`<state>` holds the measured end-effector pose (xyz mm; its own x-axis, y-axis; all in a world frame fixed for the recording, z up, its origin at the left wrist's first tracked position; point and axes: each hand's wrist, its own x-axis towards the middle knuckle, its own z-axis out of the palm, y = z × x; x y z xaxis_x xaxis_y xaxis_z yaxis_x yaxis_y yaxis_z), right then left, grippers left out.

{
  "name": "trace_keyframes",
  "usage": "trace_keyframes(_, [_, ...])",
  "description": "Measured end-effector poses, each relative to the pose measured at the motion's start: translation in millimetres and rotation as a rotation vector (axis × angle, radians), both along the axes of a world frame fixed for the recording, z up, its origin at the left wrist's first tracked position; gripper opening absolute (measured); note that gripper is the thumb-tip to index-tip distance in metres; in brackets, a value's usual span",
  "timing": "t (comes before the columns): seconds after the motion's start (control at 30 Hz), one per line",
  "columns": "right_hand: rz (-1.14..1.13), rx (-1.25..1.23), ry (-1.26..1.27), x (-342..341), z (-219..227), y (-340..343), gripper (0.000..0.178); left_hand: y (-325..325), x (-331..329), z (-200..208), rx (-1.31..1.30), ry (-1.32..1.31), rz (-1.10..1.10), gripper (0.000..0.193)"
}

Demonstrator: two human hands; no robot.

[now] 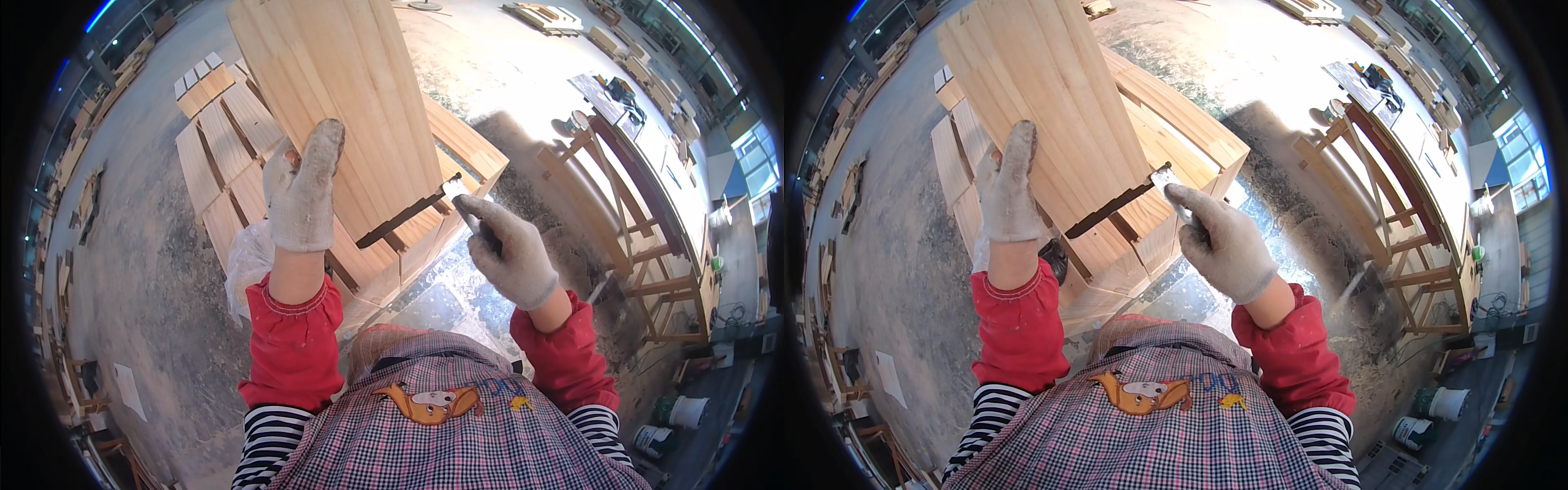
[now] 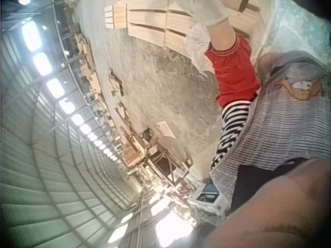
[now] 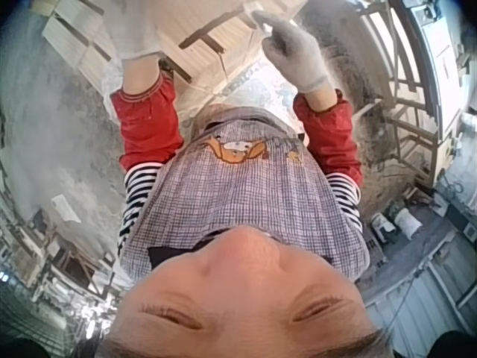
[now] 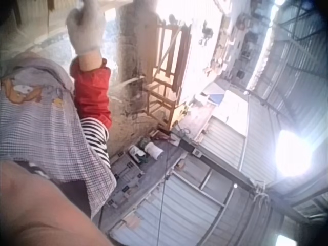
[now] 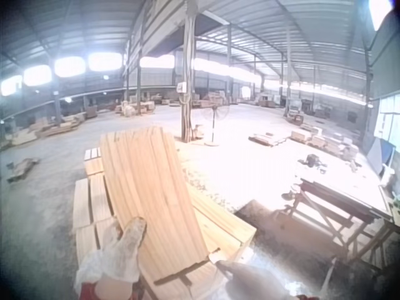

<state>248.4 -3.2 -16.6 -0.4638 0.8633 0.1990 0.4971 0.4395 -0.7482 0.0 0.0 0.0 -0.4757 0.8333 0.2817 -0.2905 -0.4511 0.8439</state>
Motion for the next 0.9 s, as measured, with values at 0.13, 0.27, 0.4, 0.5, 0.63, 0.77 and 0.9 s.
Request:
trace_keyframes(0.13, [-0.013, 0.052, -0.022, 7.8, 0.7, 0.3, 0.041, -1.7, 0.1, 2.5, -0.027, 0.011, 0.001, 0.024])
trace_keyframes(0.27, [0.072, 0.072, -0.039, 8.3, 16.1, 1.2, 0.042, 1.2, -3.1, -1.6, -0.057, 0.097, -0.021, 0.043])
trace_keyframes(0.4, [0.084, 0.050, -0.165, 3.8, 31.3, 4.7, 0.043, 2.5, -6.2, -5.5, -0.044, 0.088, -0.025, 0.044])
trace_keyframes(0.5, [0.112, 0.050, -0.203, 2.2, 32.6, 6.9, 0.043, 1.8, -7.0, -5.1, -0.057, 0.103, -0.010, 0.045])
trace_keyframes(0.63, [0.142, 0.028, -0.335, 10.6, 31.0, 5.8, 0.045, -1.1, -1.8, 2.5, -0.041, 0.044, 0.021, 0.028])
trace_keyframes(0.77, [0.139, -0.069, -0.253, 11.7, 34.0, -4.5, 0.046, -3.1, 1.4, 10.6, -0.066, 0.051, 0.023, 0.020])
trace_keyframes(0.9, [0.149, -0.056, -0.170, 8.2, 25.8, -14.1, 0.045, -3.3, 3.1, 11.7, -0.081, 0.065, 0.042, 0.020])
